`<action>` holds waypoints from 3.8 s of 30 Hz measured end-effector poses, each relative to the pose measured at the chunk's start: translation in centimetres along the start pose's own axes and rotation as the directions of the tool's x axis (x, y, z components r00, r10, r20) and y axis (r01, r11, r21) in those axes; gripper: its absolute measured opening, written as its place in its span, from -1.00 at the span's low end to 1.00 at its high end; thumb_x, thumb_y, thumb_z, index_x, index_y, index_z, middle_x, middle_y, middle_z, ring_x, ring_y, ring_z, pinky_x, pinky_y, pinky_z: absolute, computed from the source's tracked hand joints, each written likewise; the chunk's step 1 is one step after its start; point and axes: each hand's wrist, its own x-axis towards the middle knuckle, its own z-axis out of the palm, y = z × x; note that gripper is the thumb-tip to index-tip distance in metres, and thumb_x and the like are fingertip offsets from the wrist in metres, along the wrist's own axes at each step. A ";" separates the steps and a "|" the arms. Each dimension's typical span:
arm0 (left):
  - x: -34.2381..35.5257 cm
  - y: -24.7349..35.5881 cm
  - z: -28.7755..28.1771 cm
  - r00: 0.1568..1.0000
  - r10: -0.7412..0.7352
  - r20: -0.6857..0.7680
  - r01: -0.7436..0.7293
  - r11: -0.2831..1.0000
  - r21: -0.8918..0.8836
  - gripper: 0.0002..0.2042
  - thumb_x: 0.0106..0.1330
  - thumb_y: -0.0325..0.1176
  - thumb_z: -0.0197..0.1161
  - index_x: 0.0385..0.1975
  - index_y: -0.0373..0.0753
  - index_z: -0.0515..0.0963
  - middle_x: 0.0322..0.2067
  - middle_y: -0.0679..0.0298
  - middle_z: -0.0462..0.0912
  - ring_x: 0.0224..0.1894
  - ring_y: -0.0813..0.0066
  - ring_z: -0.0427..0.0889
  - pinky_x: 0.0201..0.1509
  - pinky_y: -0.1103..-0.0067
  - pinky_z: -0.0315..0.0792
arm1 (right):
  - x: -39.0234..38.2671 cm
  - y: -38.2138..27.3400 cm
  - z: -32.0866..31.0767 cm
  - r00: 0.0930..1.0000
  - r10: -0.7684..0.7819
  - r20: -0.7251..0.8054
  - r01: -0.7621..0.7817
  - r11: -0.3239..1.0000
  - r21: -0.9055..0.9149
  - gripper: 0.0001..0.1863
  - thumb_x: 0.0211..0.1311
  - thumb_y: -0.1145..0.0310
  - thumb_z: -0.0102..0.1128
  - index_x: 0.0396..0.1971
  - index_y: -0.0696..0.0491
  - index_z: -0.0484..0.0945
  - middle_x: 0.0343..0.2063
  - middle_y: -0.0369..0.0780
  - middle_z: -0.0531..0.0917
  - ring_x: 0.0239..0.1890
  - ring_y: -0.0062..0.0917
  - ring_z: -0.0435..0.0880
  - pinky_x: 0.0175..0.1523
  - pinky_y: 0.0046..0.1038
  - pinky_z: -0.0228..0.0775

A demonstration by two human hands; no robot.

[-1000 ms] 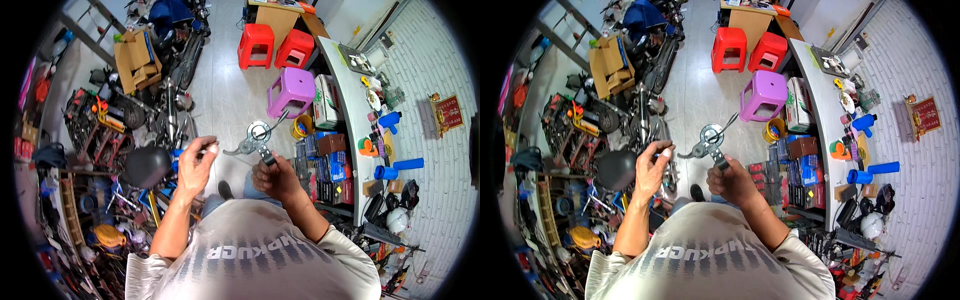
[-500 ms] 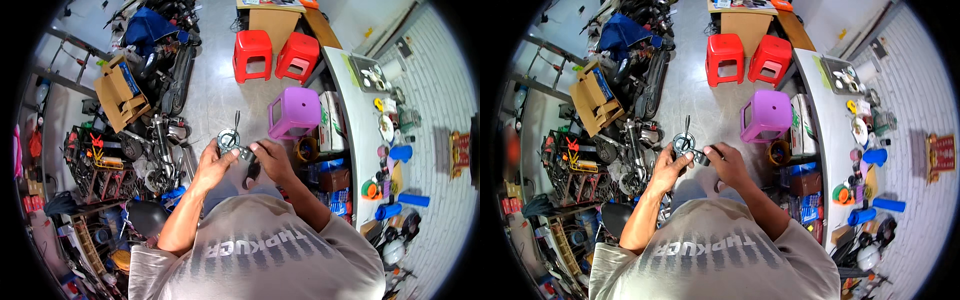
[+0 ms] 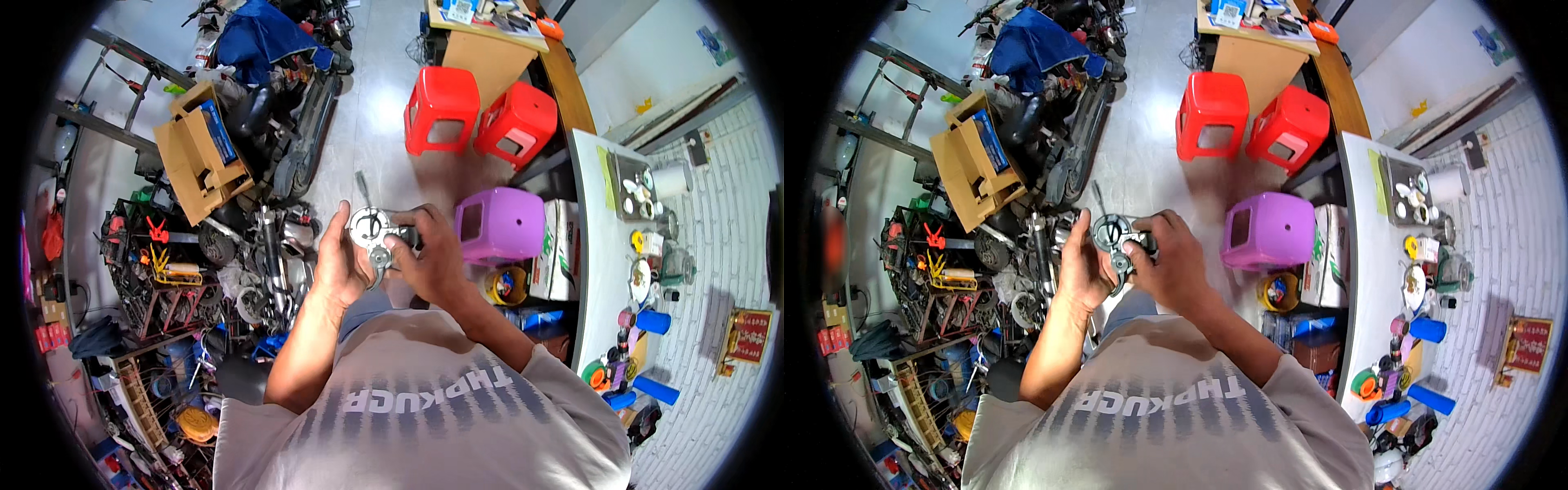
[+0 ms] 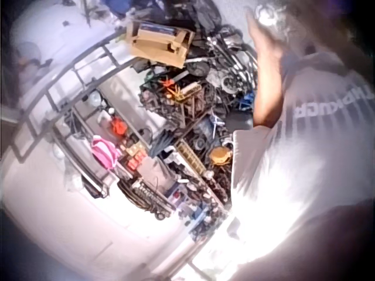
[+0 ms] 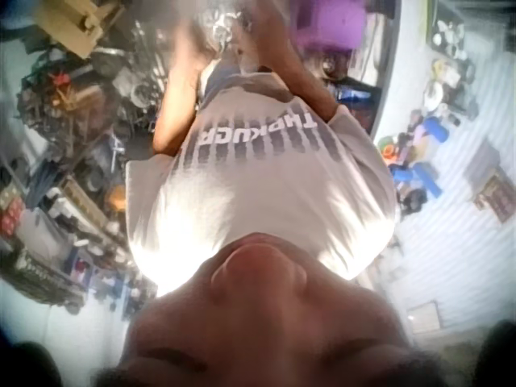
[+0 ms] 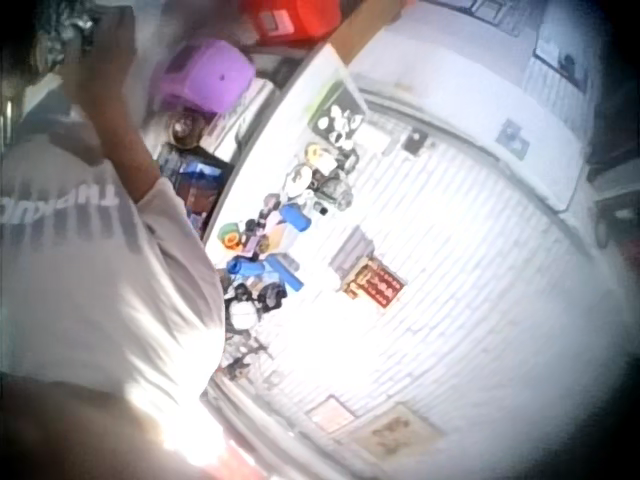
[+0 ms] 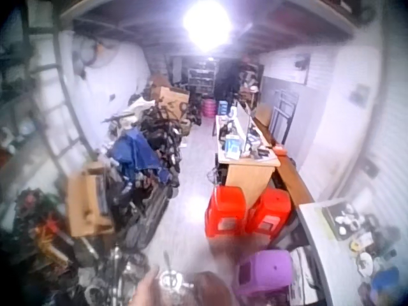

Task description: The person works on the handlebar assembly of an electric scooter, manipulating the digital display and control buttons. They then move into a cluttered workshop area to handle a mechanical component, possibly a brake caliper, before returning to the scooter to continue adjustments.

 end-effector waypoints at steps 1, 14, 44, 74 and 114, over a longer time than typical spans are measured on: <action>1.6 0.9 -1.2 0.996 0.011 -0.084 -0.010 1.000 0.011 -0.36 0.58 0.23 -0.15 0.10 -0.30 0.54 -0.12 0.09 0.76 -0.23 0.25 0.78 -0.32 0.27 0.71 | 1.3 -0.3 0.8 1.000 0.012 0.005 -0.012 1.000 0.026 -0.70 0.17 0.33 0.45 -0.16 0.10 0.59 -0.23 -0.10 0.61 -0.16 -0.12 0.65 -0.11 -0.13 0.50; 7.8 17.0 -1.8 0.906 0.349 -0.239 -0.311 0.933 0.180 -0.52 0.59 0.19 -0.05 -0.11 -0.14 0.55 -0.38 0.27 0.68 -0.47 0.36 0.69 -0.55 0.39 0.53 | 20.6 -0.7 13.1 0.987 -0.028 -0.159 0.078 0.943 0.324 -0.80 0.31 0.43 0.36 -0.41 0.16 0.51 -0.47 -0.11 0.52 -0.44 -0.22 0.57 -0.33 -0.24 0.38; 13.1 26.4 -5.3 0.641 0.532 -0.553 -0.574 0.811 0.114 -0.38 0.59 0.23 -0.03 -0.06 -0.34 0.62 -0.28 0.19 0.73 -0.39 0.34 0.70 -0.38 0.44 0.57 | 33.7 -2.6 13.7 0.668 -0.499 0.551 0.634 0.770 -0.070 -0.18 0.38 -0.14 0.24 0.44 0.14 0.37 0.51 0.11 0.20 0.51 0.10 0.16 0.45 0.08 0.06; 10.0 28.4 -7.8 0.518 0.634 -0.574 -0.691 0.706 0.155 -0.42 0.57 0.22 0.01 -0.08 -0.27 0.65 -0.35 0.22 0.73 -0.47 0.44 0.67 -0.48 0.54 0.54 | 33.2 -6.7 19.4 0.643 -0.505 0.576 0.668 0.738 -0.098 -0.09 0.35 -0.33 0.13 0.50 0.00 0.33 0.60 0.00 0.05 0.61 0.07 0.00 0.53 0.17 -0.10; 9.0 25.8 -7.0 0.102 0.912 -0.397 -0.723 0.342 0.600 -0.43 0.69 0.08 -0.12 -0.18 -0.34 0.64 -0.28 0.31 0.67 -0.28 0.55 0.53 -0.13 0.56 0.45 | 31.4 -7.1 25.2 0.942 -0.103 0.320 -0.075 0.864 0.498 -0.87 0.48 0.38 0.24 -0.17 0.13 0.54 -0.43 -0.25 0.63 -0.35 -0.62 0.51 -0.18 -0.48 0.42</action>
